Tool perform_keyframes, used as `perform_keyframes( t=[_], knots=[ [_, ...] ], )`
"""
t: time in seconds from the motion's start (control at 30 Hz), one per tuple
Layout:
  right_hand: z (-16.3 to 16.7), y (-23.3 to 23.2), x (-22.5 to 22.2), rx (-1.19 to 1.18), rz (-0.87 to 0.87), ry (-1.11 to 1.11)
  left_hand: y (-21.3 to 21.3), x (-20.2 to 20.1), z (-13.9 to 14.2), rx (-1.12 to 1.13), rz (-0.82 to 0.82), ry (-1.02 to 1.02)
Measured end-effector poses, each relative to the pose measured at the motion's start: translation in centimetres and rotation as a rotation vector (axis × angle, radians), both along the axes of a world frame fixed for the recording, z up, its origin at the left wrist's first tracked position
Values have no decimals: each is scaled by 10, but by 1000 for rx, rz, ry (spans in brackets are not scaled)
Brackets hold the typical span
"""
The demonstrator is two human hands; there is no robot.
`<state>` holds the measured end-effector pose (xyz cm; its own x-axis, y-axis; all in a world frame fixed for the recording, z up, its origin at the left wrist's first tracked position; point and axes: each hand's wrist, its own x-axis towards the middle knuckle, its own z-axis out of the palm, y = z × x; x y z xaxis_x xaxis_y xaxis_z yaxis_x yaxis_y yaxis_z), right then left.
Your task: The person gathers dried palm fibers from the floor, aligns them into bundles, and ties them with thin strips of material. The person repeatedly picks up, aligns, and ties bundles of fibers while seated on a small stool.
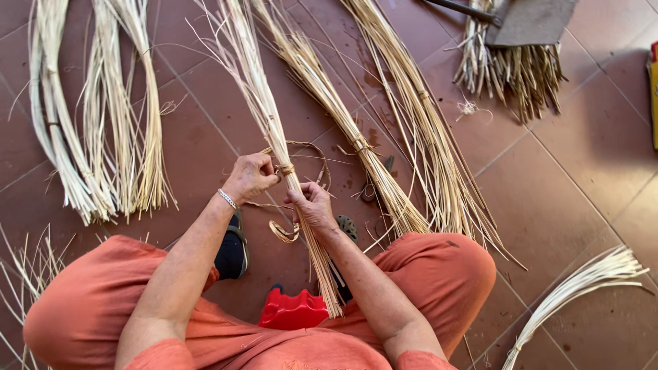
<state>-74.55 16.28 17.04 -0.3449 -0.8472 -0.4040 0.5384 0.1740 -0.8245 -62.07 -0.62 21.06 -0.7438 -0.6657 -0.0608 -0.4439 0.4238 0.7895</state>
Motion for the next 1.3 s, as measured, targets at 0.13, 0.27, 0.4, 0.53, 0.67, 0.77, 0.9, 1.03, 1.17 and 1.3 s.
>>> perform_keyframes(
  t=[0.13, 0.27, 0.4, 0.53, 0.67, 0.77, 0.9, 1.03, 1.17, 1.3],
  knots=[
    [-1, 0, -4, 45, -7, 64, 13, -11, 18, -135, 32, -121],
    [-5, -4, -5, 25, -32, 121, 3, -14, 20, -334, 56, -112],
    [-13, -12, -10, -43, -86, 186, -5, -13, 15, -249, -45, -167],
    [-16, -15, -13, 8, -65, 214, 0, -16, 4, -238, -156, 69],
    [-10, -16, -23, -27, -33, 41, -14, -11, -9, 689, 150, 112],
    [-2, -16, -26, -66, -14, -36, -24, -6, -20, 695, 214, 298],
    [8, -16, -24, -49, 4, -6, -33, -4, -28, 782, 213, 194],
    [13, -16, -22, -41, 17, 18, -33, -7, -33, 793, 132, 129],
    [10, -17, -18, -12, 26, 69, -33, -7, -25, 558, 146, 34],
    [1, -18, -10, -3, 3, 207, -33, -8, -9, 185, 145, -38]
  ],
)
